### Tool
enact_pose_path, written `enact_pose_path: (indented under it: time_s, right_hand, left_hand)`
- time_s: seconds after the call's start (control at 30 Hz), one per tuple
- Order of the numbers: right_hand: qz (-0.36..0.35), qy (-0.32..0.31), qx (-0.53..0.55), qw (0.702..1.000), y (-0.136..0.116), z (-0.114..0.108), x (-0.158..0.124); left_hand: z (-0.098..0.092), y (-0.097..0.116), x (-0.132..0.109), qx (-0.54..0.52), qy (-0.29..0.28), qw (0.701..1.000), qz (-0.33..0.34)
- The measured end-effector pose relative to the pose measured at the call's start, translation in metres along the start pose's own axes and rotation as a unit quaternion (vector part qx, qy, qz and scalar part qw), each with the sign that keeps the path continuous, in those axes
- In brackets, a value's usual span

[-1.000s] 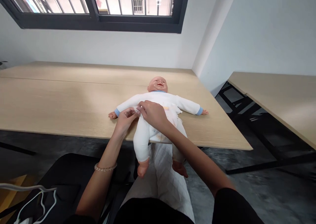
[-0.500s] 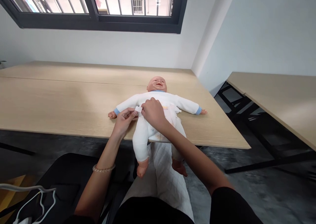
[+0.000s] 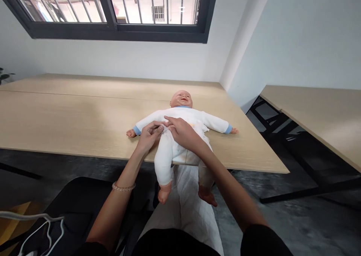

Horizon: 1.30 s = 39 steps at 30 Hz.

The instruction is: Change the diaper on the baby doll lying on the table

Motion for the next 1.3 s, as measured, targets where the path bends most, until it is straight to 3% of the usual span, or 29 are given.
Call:
enact_pose_path:
  time_s: [0.1,0.33,0.53,0.63,0.77,1.0,1.3]
  right_hand:
    - [-0.008,0.041,0.010,0.999,0.001,0.001,-0.007]
    - [0.074,0.075,0.041,0.994,0.007,0.000,0.001]
    - [0.093,0.104,0.118,0.983,0.010,-0.005,-0.005]
    - [0.090,0.114,0.140,0.980,0.011,-0.004,-0.006]
    - [0.072,0.113,0.101,0.986,0.008,-0.001,-0.006]
    - [0.042,0.126,-0.020,0.991,0.004,0.003,-0.005]
    - [0.108,0.122,0.060,0.985,0.017,0.004,-0.005]
  left_hand:
    - [0.003,0.000,0.006,0.006,0.001,1.000,-0.009]
    - [0.009,-0.002,0.012,0.023,-0.008,1.000,0.002]
    - [0.014,-0.005,0.012,-0.058,-0.007,0.998,-0.016]
    - [0.016,-0.003,0.010,-0.065,-0.034,0.997,-0.035]
    - [0.017,0.001,0.010,-0.010,-0.079,0.996,-0.034]
    - [0.019,0.001,0.012,0.012,-0.064,0.996,-0.055]
    - [0.027,-0.004,0.018,-0.019,-0.065,0.995,-0.070]
Point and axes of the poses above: each hand's wrist, its own x-axis towards the middle knuckle, its own z-axis out of the palm, y = z × x, the point moved 3 cm from there along x, towards the middle knuckle, and after that the axes turned 1 degree about z, right-handed, at the moved point
